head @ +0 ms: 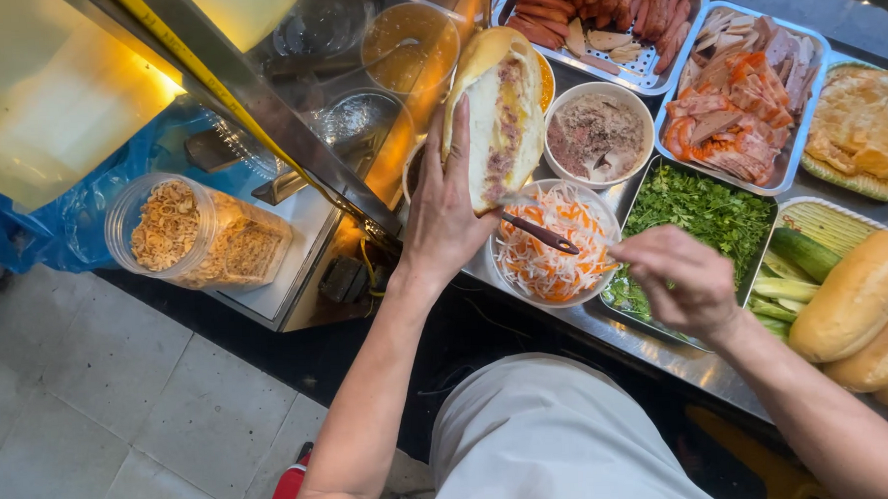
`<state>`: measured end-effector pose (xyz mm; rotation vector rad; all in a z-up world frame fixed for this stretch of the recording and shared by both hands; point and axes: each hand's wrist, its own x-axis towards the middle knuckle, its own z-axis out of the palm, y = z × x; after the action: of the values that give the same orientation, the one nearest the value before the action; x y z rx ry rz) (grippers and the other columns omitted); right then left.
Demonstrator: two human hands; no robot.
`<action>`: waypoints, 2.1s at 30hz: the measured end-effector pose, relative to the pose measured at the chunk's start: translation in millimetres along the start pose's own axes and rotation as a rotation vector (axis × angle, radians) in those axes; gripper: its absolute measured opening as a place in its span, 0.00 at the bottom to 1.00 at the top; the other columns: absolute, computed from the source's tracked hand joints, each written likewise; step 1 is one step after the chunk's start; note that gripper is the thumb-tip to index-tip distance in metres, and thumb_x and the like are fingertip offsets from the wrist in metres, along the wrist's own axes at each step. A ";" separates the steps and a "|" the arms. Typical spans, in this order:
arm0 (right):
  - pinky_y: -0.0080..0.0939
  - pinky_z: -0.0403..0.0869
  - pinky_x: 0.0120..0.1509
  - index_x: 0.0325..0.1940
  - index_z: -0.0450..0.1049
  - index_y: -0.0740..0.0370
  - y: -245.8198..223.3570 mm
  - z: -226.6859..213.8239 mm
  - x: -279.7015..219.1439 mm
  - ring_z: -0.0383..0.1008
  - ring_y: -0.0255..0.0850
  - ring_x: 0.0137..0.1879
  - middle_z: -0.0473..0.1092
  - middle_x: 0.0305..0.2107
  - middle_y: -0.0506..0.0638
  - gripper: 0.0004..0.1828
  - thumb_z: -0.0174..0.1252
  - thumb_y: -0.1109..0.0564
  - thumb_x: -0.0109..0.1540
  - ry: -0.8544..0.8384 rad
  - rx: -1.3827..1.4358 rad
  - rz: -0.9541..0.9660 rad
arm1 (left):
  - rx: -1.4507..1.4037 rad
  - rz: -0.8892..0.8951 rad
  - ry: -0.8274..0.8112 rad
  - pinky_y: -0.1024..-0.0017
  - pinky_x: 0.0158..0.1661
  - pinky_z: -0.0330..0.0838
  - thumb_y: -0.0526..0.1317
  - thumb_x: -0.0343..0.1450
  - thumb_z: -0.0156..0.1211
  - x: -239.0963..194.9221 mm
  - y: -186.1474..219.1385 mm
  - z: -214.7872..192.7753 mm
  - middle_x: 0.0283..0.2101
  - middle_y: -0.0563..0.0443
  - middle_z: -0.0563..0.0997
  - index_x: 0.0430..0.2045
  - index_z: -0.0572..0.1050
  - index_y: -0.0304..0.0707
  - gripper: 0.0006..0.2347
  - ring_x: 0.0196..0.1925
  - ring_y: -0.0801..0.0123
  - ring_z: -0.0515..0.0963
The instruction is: Preparing several Banh Mi sandwiches by cutting bread rolls, spreading pate and sauces, and adding various ingredients at a food stall.
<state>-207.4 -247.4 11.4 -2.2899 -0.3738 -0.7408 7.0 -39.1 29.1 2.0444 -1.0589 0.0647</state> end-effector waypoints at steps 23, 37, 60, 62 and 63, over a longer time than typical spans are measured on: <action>0.31 0.75 0.46 0.54 0.76 0.73 34.6 -31.2 55.4 0.74 0.33 0.40 0.75 0.36 0.52 0.13 0.51 0.59 0.76 0.367 0.342 0.684 | -0.014 0.122 -0.062 0.56 0.70 0.67 0.40 0.59 0.81 -23.0 12.2 -2.2 0.75 0.33 0.51 0.75 0.41 0.44 0.54 0.75 0.40 0.62; 0.43 0.77 0.52 0.54 0.79 0.63 29.5 9.7 24.9 0.78 0.48 0.47 0.77 0.44 0.56 0.17 0.65 0.68 0.61 0.107 -0.229 0.068 | -0.070 -0.052 0.045 0.55 0.68 0.67 0.40 0.57 0.81 -13.3 31.1 -4.9 0.72 0.28 0.56 0.75 0.41 0.41 0.55 0.73 0.38 0.63; 0.39 0.76 0.56 0.52 0.78 0.61 16.3 -41.9 1.9 0.79 0.43 0.49 0.78 0.42 0.53 0.11 0.60 0.65 0.65 0.082 0.029 0.017 | 0.025 -0.092 0.171 0.53 0.68 0.69 0.39 0.58 0.81 -18.7 29.7 -12.3 0.71 0.26 0.56 0.75 0.40 0.38 0.55 0.73 0.37 0.64; 0.36 0.76 0.55 0.53 0.78 0.64 11.6 -44.5 17.8 0.79 0.39 0.48 0.78 0.41 0.52 0.10 0.56 0.63 0.69 0.113 0.136 0.244 | 0.033 -0.063 0.144 0.54 0.67 0.69 0.40 0.59 0.81 -20.4 31.5 -3.5 0.72 0.26 0.55 0.75 0.41 0.38 0.54 0.72 0.37 0.64; 0.32 0.77 0.54 0.54 0.78 0.66 9.4 -45.2 26.1 0.79 0.36 0.46 0.78 0.40 0.52 0.10 0.52 0.62 0.73 0.143 0.248 0.467 | 0.045 -0.035 0.118 0.56 0.66 0.70 0.41 0.60 0.81 -20.9 32.1 0.1 0.72 0.25 0.54 0.75 0.42 0.38 0.53 0.72 0.38 0.65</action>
<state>-200.6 -284.0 49.2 -1.9683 0.1304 -0.5757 -29.1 -35.5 41.5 2.0720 -0.9560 0.1908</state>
